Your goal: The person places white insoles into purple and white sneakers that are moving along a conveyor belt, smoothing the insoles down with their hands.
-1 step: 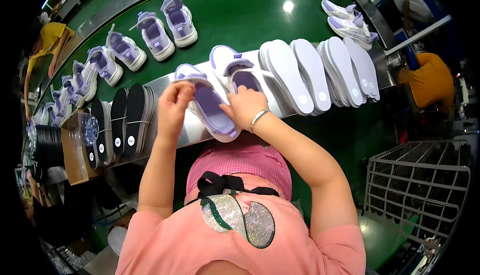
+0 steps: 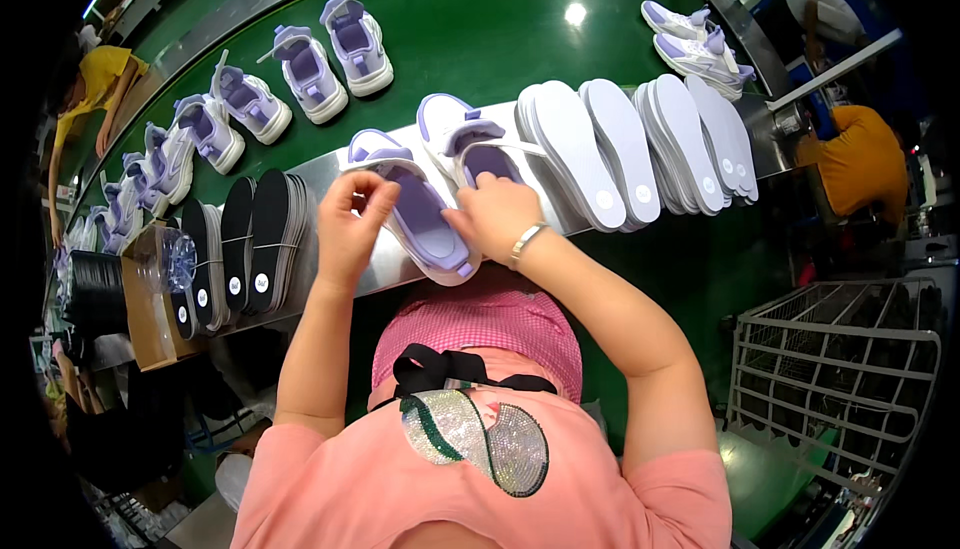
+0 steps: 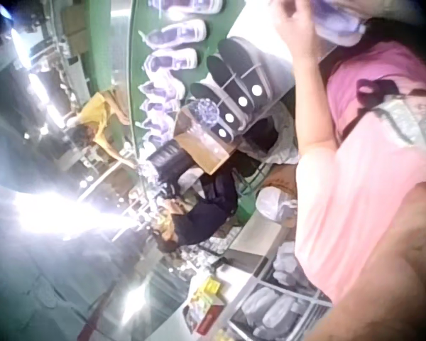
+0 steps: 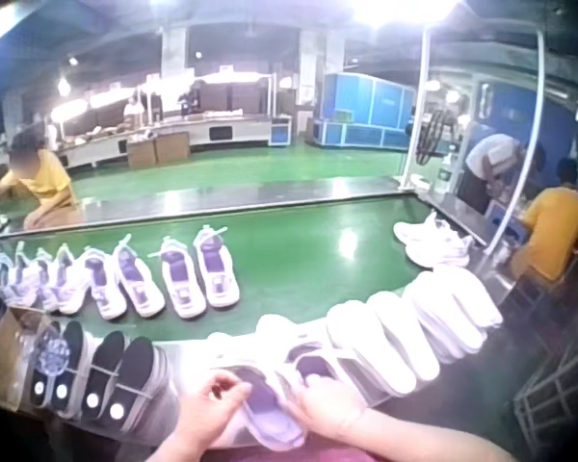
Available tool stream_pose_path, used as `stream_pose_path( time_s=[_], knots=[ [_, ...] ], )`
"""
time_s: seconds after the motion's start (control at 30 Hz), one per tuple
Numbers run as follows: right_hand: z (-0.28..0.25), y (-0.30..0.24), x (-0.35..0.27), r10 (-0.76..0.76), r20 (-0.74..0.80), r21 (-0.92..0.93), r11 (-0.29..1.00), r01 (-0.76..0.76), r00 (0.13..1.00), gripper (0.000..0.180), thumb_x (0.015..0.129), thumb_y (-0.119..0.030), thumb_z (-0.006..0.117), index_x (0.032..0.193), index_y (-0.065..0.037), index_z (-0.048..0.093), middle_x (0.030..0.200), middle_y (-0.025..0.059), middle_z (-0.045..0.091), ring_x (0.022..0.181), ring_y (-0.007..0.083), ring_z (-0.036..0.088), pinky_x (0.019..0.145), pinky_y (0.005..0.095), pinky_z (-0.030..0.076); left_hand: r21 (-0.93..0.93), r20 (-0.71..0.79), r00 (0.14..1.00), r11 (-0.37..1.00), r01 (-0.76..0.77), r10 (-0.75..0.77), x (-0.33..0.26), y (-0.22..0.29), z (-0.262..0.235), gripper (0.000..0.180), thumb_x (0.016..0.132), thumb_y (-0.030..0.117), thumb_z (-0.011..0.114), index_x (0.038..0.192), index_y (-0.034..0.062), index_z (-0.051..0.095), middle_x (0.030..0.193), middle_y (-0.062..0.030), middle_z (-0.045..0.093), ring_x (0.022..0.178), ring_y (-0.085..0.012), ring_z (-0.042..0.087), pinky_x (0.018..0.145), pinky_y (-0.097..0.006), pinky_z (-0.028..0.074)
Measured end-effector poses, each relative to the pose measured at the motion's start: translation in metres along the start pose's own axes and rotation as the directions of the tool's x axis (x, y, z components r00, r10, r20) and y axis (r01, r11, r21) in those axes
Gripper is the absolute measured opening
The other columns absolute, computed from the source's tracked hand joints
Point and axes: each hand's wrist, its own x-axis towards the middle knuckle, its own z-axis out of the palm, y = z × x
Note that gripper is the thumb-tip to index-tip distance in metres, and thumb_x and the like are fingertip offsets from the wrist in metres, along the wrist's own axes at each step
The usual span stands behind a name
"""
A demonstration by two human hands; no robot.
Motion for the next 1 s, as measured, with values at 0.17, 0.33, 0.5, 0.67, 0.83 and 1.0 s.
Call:
stream_pose_path(
  time_s=[0.17,0.33,0.5,0.67,0.83,1.0],
  knots=[
    [-0.016,0.067,-0.015,0.12,-0.524,0.224,0.975,0.001,0.843,0.014,0.079,-0.016,0.058,0.083,-0.003,0.06,0.079,0.0124,0.061,0.072,0.0273,0.058,0.065,0.0339,0.046,0.407,-0.212,0.915,0.882,-0.237,0.343,-0.019,-0.033,0.02,0.025,0.068,0.011,0.069,0.083,0.0024,0.051,0.078,-0.0087,0.051,0.076,-0.025,0.051,0.064,-0.032,0.041],
    [0.015,0.13,-0.007,0.411,-0.185,-0.017,0.907,-0.421,0.893,0.038,0.073,-0.037,0.064,0.09,-0.005,0.056,0.094,0.0118,0.056,0.09,0.0307,0.052,0.076,0.039,0.044,-0.11,-0.436,0.9,0.993,-0.049,-0.004,-0.007,-0.039,0.039,0.033,0.067,0.012,0.069,0.092,0.0001,0.053,0.085,-0.0103,0.055,0.081,-0.0252,0.051,0.07,-0.032,0.041],
    [0.015,0.126,0.012,0.603,-0.056,-0.075,0.792,-0.606,0.796,0.039,0.069,-0.04,0.065,0.089,-0.008,0.055,0.094,0.0097,0.055,0.095,0.029,0.05,0.079,0.0396,0.042,0.009,-0.187,0.981,0.999,0.05,-0.048,0.004,-0.072,0.03,0.028,0.067,0.011,0.063,0.093,0.0011,0.056,0.089,-0.0134,0.058,0.087,-0.0313,0.05,0.079,-0.038,0.039],
    [0.009,0.13,0.009,0.592,-0.138,0.007,0.802,-0.597,0.794,0.039,0.068,-0.041,0.064,0.085,-0.007,0.059,0.09,0.0147,0.059,0.086,0.0301,0.055,0.075,0.0393,0.044,0.142,-0.154,0.983,0.982,0.121,-0.099,0.001,-0.06,0.033,0.031,0.067,0.015,0.062,0.095,0.0037,0.057,0.099,-0.0139,0.054,0.093,-0.033,0.047,0.086,-0.04,0.036],
    [-0.028,0.139,-0.003,0.526,-0.395,0.454,0.824,-0.338,0.753,0.027,0.074,-0.026,0.064,0.081,-0.001,0.058,0.084,0.0123,0.057,0.077,0.0228,0.053,0.066,0.0325,0.044,0.154,-0.108,0.985,0.977,0.148,-0.132,-0.004,-0.064,0.031,0.035,0.067,0.018,0.06,0.1,0.0067,0.057,0.109,-0.0158,0.047,0.101,-0.0357,0.042,0.091,-0.039,0.033],
    [-0.094,0.039,-0.024,-0.088,-0.254,0.437,0.878,0.195,0.963,0.01,0.07,-0.008,0.059,0.073,0.001,0.057,0.086,0.0099,0.055,0.063,0.0211,0.054,0.058,0.0276,0.043,0.111,-0.138,0.973,0.974,0.199,-0.183,-0.007,-0.064,0.033,0.039,0.067,0.016,0.058,0.103,0.0019,0.054,0.111,-0.0203,0.044,0.102,-0.0374,0.043,0.091,-0.04,0.035]
  ],
)
